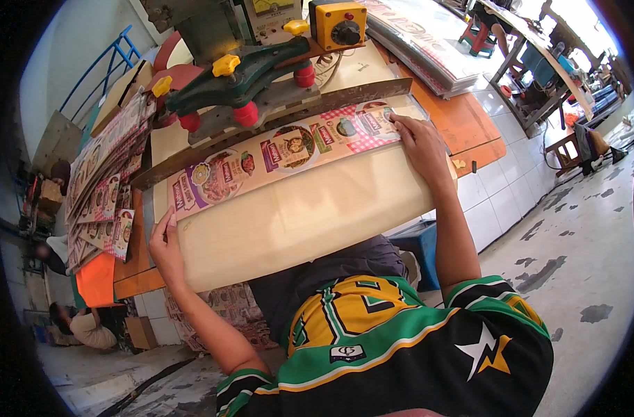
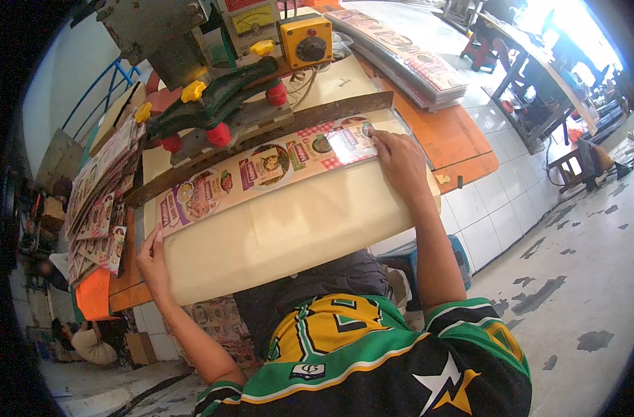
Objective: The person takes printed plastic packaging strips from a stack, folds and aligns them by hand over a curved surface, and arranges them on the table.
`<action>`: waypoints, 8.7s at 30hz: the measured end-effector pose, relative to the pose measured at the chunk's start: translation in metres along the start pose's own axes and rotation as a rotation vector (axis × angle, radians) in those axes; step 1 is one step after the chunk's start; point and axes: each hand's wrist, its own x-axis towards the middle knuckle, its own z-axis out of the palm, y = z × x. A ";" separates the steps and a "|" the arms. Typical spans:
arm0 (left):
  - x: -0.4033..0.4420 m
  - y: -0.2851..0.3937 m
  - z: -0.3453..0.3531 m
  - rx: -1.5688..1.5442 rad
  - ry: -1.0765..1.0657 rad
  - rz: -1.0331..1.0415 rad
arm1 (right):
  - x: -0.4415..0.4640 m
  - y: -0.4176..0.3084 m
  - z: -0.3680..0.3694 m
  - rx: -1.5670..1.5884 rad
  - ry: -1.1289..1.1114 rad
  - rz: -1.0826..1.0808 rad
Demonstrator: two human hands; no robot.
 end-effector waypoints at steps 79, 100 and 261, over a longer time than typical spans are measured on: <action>-0.002 -0.012 0.008 0.244 -0.028 0.084 | -0.001 -0.013 -0.007 0.040 -0.062 0.112; 0.003 -0.009 0.006 0.232 -0.035 0.111 | 0.002 -0.005 0.000 0.008 -0.045 0.067; -0.013 -0.025 -0.015 -0.992 0.145 -0.214 | 0.001 0.028 -0.010 0.951 -0.192 0.155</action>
